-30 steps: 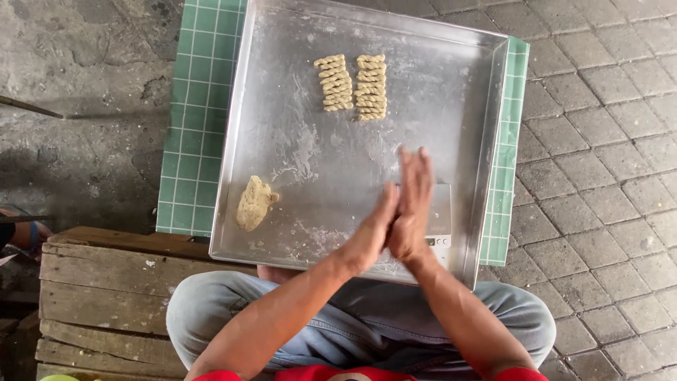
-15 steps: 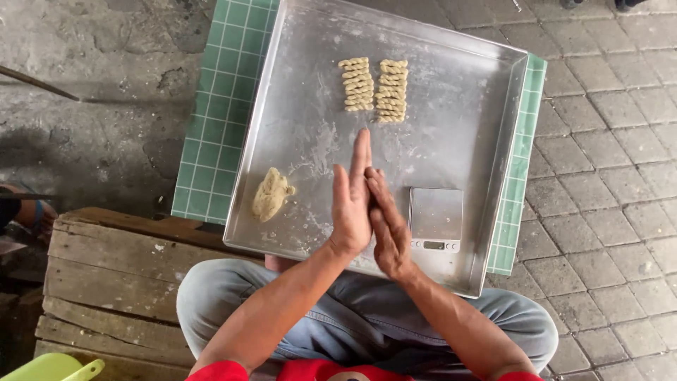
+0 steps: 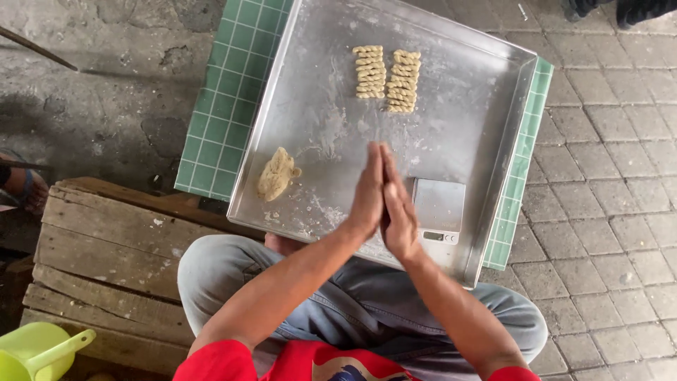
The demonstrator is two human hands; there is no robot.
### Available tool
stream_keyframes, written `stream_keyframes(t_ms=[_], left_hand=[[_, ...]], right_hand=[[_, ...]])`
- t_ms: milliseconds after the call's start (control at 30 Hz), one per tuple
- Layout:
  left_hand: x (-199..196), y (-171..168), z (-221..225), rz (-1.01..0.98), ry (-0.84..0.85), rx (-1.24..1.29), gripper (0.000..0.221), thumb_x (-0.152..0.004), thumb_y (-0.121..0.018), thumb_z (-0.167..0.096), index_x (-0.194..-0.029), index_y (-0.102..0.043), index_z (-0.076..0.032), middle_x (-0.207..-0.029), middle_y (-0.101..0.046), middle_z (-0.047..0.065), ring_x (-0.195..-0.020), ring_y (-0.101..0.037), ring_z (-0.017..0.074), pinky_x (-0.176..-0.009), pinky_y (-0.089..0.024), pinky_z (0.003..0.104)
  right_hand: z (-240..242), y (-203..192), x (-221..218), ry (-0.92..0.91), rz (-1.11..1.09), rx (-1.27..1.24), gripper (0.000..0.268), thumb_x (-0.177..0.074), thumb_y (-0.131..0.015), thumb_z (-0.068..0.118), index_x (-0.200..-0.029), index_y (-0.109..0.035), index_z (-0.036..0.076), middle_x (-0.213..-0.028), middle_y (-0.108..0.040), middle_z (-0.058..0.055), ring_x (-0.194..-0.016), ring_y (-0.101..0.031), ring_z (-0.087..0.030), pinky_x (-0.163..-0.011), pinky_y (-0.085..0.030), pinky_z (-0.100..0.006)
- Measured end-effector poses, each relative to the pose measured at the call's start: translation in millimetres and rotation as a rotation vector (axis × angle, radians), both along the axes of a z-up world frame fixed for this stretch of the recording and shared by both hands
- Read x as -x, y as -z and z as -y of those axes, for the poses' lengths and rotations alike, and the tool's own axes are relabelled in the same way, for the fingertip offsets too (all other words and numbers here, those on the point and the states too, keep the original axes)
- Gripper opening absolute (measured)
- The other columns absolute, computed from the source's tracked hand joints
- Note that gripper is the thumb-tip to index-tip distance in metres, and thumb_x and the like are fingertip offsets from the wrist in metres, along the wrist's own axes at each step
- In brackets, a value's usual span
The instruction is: Weighing, rolling, and braiding dough into strips on a metal tray.
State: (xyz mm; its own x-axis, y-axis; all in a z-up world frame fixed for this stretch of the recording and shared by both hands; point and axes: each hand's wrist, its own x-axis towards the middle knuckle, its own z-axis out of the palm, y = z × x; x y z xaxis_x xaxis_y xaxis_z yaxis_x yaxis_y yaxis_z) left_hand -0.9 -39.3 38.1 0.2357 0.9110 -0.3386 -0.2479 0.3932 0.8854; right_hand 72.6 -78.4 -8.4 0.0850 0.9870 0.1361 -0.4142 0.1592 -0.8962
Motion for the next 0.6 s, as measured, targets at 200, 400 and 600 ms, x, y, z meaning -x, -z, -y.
stream_keyframes(t_ms=[200, 400, 600], left_hand=[[-27, 39, 45, 0.086, 0.157, 0.044, 0.059, -0.11, -0.04, -0.04, -0.157, -0.04, -0.003, -0.161, -0.037, 0.026, -0.151, -0.03, 0.0415, -0.126, -0.024, 0.053], [-14, 71, 1, 0.128, -0.097, 0.157, 0.036, -0.092, -0.076, -0.027, -0.116, -0.073, 0.0, -0.1, -0.073, 0.026, -0.09, -0.076, 0.0343, -0.077, -0.065, 0.042], [29, 117, 11, -0.999, 0.154, -0.869, 0.048, -0.104, -0.046, -0.002, -0.149, -0.036, 0.007, -0.163, -0.024, 0.036, -0.153, -0.025, 0.0552, -0.126, -0.029, 0.064]], right_hand=[[-14, 3, -34, 0.323, 0.905, -0.202, 0.075, -0.11, -0.002, 0.052, -0.167, -0.007, 0.003, -0.175, -0.006, -0.019, -0.162, 0.004, -0.037, -0.13, 0.011, -0.05], [-17, 16, -76, 0.335, 1.036, -0.01, 0.054, -0.117, -0.017, 0.025, -0.166, -0.017, 0.002, -0.171, -0.019, -0.022, -0.158, -0.008, -0.038, -0.131, -0.001, -0.051], [1, -30, -139, 0.444, 1.227, -0.062, 0.044, -0.124, -0.055, 0.016, -0.147, -0.038, -0.017, -0.142, -0.036, -0.035, -0.13, -0.042, -0.051, -0.104, -0.049, -0.065]])
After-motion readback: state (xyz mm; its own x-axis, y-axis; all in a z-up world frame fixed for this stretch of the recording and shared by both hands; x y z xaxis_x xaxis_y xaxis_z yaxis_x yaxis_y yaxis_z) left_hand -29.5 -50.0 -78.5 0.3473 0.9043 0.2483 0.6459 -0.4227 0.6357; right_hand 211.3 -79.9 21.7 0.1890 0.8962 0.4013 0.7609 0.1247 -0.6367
